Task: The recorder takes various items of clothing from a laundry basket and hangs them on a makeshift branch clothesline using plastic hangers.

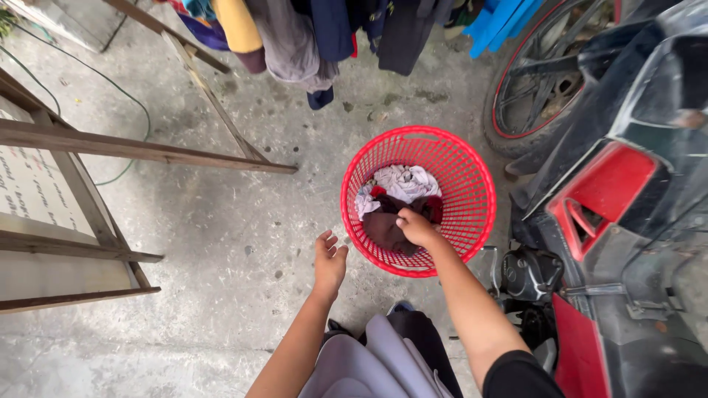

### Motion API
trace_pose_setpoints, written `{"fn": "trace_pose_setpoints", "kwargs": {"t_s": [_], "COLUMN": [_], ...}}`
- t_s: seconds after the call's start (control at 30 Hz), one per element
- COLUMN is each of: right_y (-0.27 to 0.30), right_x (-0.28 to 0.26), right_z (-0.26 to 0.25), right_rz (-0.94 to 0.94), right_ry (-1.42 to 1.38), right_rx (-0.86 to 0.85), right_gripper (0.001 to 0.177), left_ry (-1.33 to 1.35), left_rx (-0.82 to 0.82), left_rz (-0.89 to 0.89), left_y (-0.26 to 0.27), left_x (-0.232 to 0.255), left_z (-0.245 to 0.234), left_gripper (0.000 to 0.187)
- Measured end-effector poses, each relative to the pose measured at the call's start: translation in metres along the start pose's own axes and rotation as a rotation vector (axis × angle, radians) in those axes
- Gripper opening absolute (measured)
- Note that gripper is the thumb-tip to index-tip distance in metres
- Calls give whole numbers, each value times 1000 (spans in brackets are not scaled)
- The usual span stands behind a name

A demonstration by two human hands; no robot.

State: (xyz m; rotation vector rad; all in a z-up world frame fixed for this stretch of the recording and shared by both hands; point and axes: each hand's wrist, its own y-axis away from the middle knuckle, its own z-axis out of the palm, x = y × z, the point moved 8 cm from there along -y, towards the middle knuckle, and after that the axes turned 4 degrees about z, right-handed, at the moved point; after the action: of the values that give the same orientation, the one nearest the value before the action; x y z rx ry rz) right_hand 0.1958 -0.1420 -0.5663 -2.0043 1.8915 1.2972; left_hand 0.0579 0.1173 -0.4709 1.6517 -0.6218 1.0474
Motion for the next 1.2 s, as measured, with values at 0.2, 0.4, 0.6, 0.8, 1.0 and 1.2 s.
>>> {"fn": "trace_pose_setpoints", "kwargs": {"t_s": [0.2,0.4,0.6,0.8,1.0,1.2], "right_y": [41,163,285,375,428,465], "right_x": [-102,-256,-370,-402,-411,-435], "right_z": [-131,-271,-379,-454,-503,-497], "right_rz": [-127,-256,-401,-493,-483,-640], "right_ry": [-344,-679,-843,-835,-237,-19], "right_rx": [4,-146,-131,38,488,708], "right_gripper": [21,13,13,13,13,31], "left_ry": [-182,-472,-531,11,303,426], "left_rx": [-102,-173,-178,-396,-526,-692], "left_rz": [375,483,708,523,242,297], "left_y": [13,80,144,96,179,286], "left_x": [50,177,295,279,391,486], "left_z": [36,66,62,47,15,28], "left_gripper": [48,92,113,15,13,26]}}
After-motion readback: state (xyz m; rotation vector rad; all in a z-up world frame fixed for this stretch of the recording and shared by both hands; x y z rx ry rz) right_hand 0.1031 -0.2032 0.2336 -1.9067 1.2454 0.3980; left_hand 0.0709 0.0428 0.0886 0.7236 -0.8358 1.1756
